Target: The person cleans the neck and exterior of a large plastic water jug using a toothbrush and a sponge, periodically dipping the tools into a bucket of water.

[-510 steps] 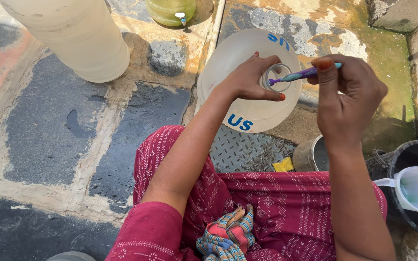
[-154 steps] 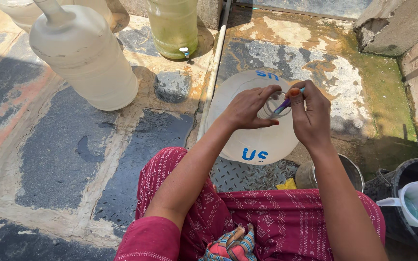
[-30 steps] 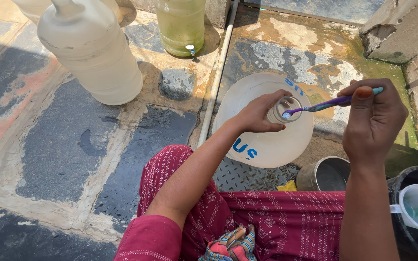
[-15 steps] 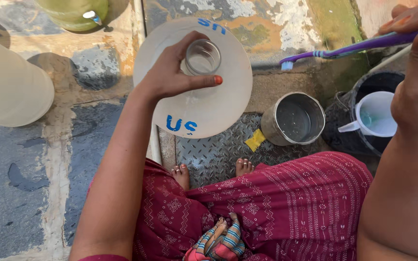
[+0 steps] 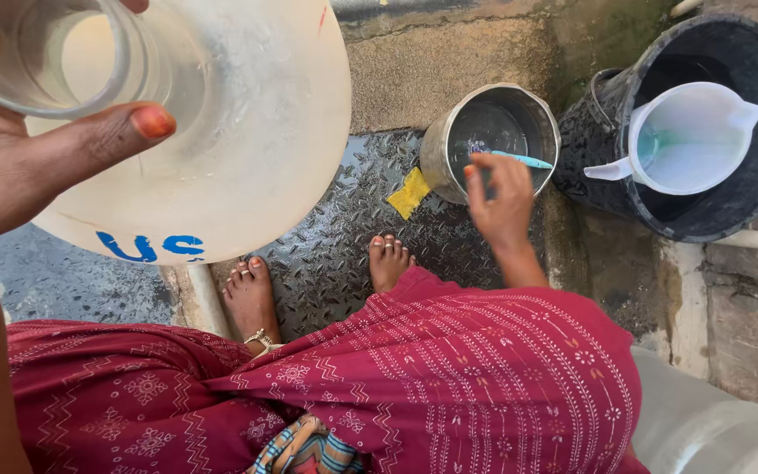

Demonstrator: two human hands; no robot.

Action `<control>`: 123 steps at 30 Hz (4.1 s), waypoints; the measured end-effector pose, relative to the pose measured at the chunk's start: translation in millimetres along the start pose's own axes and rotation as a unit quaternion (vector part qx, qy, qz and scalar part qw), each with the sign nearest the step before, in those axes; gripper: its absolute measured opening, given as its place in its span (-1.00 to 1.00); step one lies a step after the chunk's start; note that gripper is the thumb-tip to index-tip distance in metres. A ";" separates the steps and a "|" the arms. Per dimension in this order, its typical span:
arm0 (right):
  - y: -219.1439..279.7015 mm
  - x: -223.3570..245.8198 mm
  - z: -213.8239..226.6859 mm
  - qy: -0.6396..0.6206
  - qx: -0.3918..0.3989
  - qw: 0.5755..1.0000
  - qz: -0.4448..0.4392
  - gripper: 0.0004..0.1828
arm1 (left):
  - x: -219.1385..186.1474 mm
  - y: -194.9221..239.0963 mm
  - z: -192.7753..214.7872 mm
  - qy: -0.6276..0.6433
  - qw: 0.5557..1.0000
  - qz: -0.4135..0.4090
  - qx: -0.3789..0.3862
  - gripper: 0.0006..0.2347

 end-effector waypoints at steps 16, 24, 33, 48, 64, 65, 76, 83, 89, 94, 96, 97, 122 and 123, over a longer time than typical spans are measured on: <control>72.3 -67.2 -187.1 -0.305 0.128 0.921 -0.206 -0.86 | -1.2 2.9 6.8 0.127 0.990 -0.028 -0.056 -0.48; -61.1 25.8 -30.9 -0.582 0.150 0.771 -0.209 -0.76 | 4.3 14.5 -4.1 0.189 0.975 -0.093 -0.069 -0.52; -170.3 272.6 64.7 -0.116 0.239 0.953 0.146 -0.67 | 50.3 26.2 -6.9 0.267 0.945 -0.096 -0.164 -0.53; -25.6 353.1 17.8 -0.069 0.055 0.923 0.374 -0.54 | 57.4 54.5 -13.4 0.289 0.934 -0.066 -0.200 -0.56; -60.2 336.6 -19.4 0.027 0.099 0.930 0.354 -0.23 | 66.9 56.4 34.0 0.163 0.954 -0.013 -0.250 -0.46; -60.3 337.8 -20.2 0.035 0.104 0.929 0.353 -0.17 | 64.0 56.0 35.6 0.149 0.959 -0.008 -0.241 -0.47; -105.3 338.7 -31.1 0.091 0.071 0.909 0.400 0.09 | 25.4 38.4 11.5 0.058 0.957 -0.039 -0.282 -0.55; -166.1 298.1 -23.7 -0.199 0.188 0.952 0.135 0.17 | 30.6 28.6 5.8 0.210 0.949 -0.099 -0.214 -0.65; -112.2 332.6 -17.7 -0.011 0.118 0.943 0.311 0.09 | 39.3 31.7 20.8 0.244 0.942 -0.084 -0.216 -0.66; -117.9 350.9 -15.9 0.038 0.141 0.933 0.329 0.11 | 35.3 34.9 32.3 0.149 0.971 -0.113 -0.147 -0.66; -143.0 344.3 -14.4 0.004 0.154 0.952 0.265 0.15 | 31.5 35.4 33.4 0.181 0.971 -0.120 -0.102 -0.69; -154.5 338.3 -14.6 -0.035 0.161 0.961 0.223 0.18 | 31.6 37.2 32.9 0.220 0.965 -0.109 -0.095 -0.71; -120.6 301.5 -51.3 -0.191 0.178 0.959 0.110 0.19 | 66.0 57.4 69.5 0.183 0.952 0.002 -0.247 -0.69; -120.5 303.1 -58.5 -0.230 0.204 0.949 0.070 0.21 | 66.0 60.1 78.5 0.109 0.954 0.026 -0.278 -0.69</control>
Point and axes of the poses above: each hand's wrist, its own y-axis away from the middle knuckle, its own z-axis out of the back of the hand, x = y × z, the point moved 3 cm from there along -y, towards the middle knuckle, and after that the axes turned 3 degrees about -z, right-handed, at the moved point
